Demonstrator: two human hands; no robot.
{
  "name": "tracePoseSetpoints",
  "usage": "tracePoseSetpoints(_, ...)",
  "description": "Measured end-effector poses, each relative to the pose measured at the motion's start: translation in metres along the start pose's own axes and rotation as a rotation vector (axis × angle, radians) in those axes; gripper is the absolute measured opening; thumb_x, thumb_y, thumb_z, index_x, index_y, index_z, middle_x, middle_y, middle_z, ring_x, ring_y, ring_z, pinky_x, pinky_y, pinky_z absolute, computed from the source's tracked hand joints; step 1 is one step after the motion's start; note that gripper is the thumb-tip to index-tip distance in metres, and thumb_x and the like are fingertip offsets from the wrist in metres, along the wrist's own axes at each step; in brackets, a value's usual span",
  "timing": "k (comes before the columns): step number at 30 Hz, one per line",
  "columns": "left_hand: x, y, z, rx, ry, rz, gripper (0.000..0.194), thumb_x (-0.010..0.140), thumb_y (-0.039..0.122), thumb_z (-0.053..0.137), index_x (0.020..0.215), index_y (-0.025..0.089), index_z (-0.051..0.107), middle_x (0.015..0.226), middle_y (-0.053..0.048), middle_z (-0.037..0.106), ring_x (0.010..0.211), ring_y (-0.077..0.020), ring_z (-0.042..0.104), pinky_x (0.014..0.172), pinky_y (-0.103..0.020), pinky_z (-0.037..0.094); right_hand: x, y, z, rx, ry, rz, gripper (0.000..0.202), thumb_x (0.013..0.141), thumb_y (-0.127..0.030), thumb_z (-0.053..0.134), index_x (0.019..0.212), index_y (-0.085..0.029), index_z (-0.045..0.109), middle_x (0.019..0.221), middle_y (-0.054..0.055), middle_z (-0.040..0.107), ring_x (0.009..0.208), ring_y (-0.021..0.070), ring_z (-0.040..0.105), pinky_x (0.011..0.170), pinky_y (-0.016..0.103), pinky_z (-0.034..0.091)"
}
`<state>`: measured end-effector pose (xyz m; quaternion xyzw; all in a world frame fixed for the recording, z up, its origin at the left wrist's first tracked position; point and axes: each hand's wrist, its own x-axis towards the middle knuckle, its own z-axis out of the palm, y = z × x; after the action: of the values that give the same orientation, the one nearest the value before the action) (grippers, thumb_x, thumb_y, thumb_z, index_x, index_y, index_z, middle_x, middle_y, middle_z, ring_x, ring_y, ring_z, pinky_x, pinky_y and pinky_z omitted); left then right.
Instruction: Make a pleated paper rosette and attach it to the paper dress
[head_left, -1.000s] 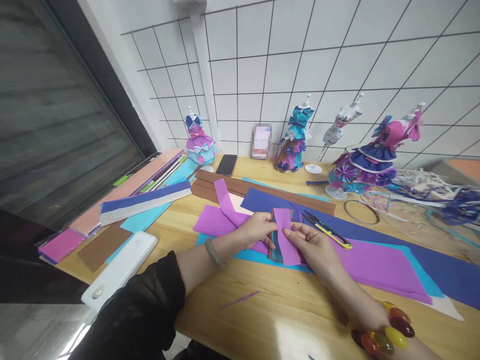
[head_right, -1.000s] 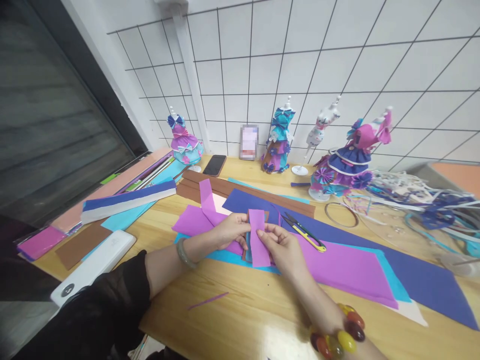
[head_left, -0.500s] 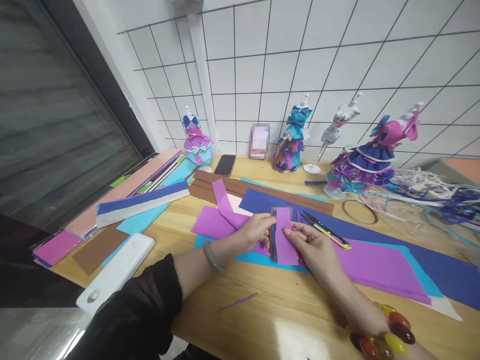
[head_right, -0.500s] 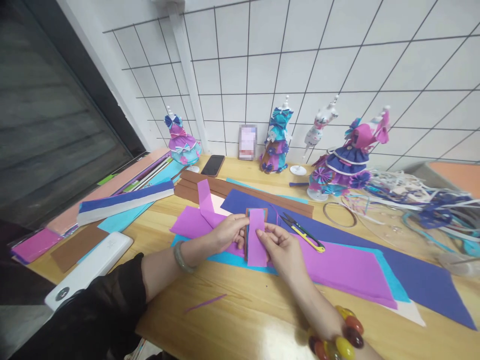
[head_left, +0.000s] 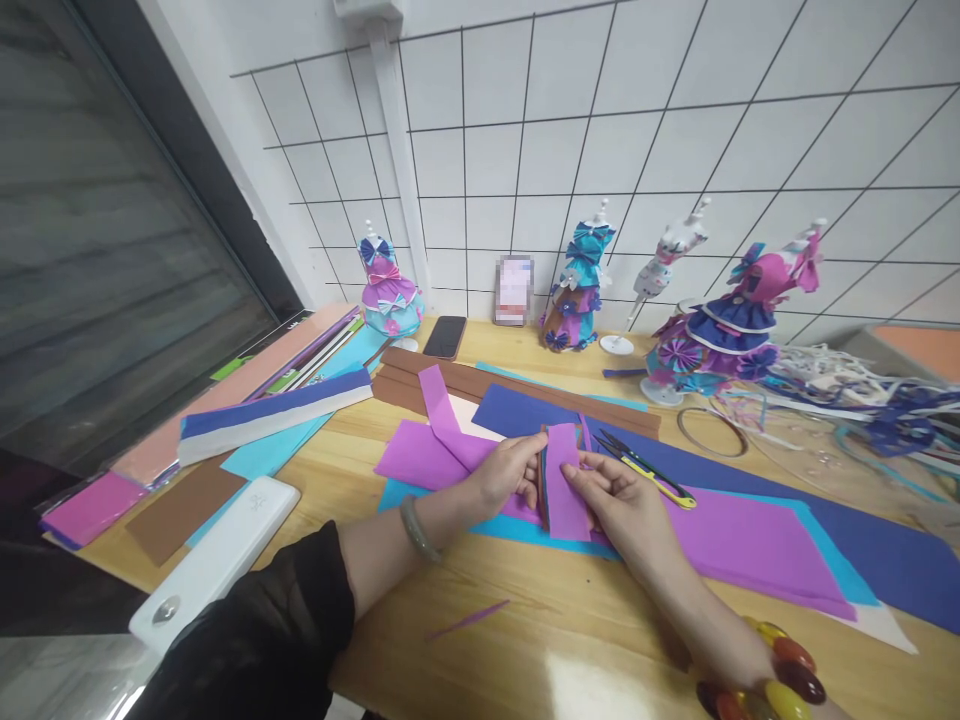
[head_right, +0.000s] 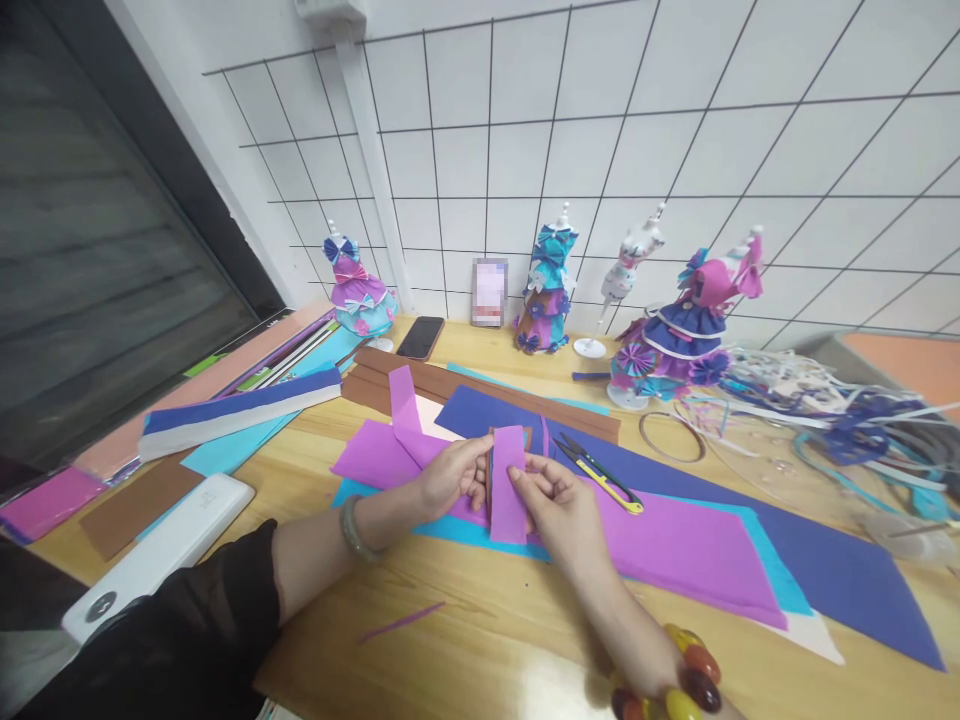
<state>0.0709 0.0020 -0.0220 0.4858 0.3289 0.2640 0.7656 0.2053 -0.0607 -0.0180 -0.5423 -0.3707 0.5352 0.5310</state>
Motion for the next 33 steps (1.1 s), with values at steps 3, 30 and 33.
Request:
tracePoseSetpoints(3,-0.001,-0.001,0.001,0.022,0.005,0.031,0.049,0.073,0.057,0.045,0.089,0.012,0.054,0.058,0.001,0.053,0.042,-0.0075,0.048,0.035,-0.018,0.036,0.0,0.0,0.0,-0.01,0.006,0.0,0.042,0.057,-0.043,0.072,0.087,-0.017,0.061,0.055,-0.002,0.064,0.033,0.0073,0.045,0.03,0.018,0.033)
tracePoseSetpoints(30,0.0,-0.003,-0.002,0.091,0.044,0.031,0.041,0.069,0.048,0.056,0.086,0.01,0.058,0.052,0.003,0.052,0.037,-0.0038,0.043,0.037,-0.017,0.03,-0.007,-0.001,0.007,-0.145,0.025,-0.108,0.05,0.058,-0.045,0.07,0.096,-0.017,0.054,0.056,-0.002,0.062,0.036,0.0073,0.042,0.034,0.021,0.036)
tracePoseSetpoints(33,-0.002,0.003,-0.001,0.039,0.032,0.031,0.038,0.068,0.047,0.059,0.078,0.011,0.057,0.049,0.004,0.049,0.037,-0.0042,0.043,0.038,-0.017,0.032,-0.008,-0.003,0.005,-0.19,0.01,-0.131,0.044,0.062,-0.045,0.067,0.095,-0.017,0.056,0.06,-0.002,0.061,0.039,0.0074,0.042,0.036,0.021,0.036)
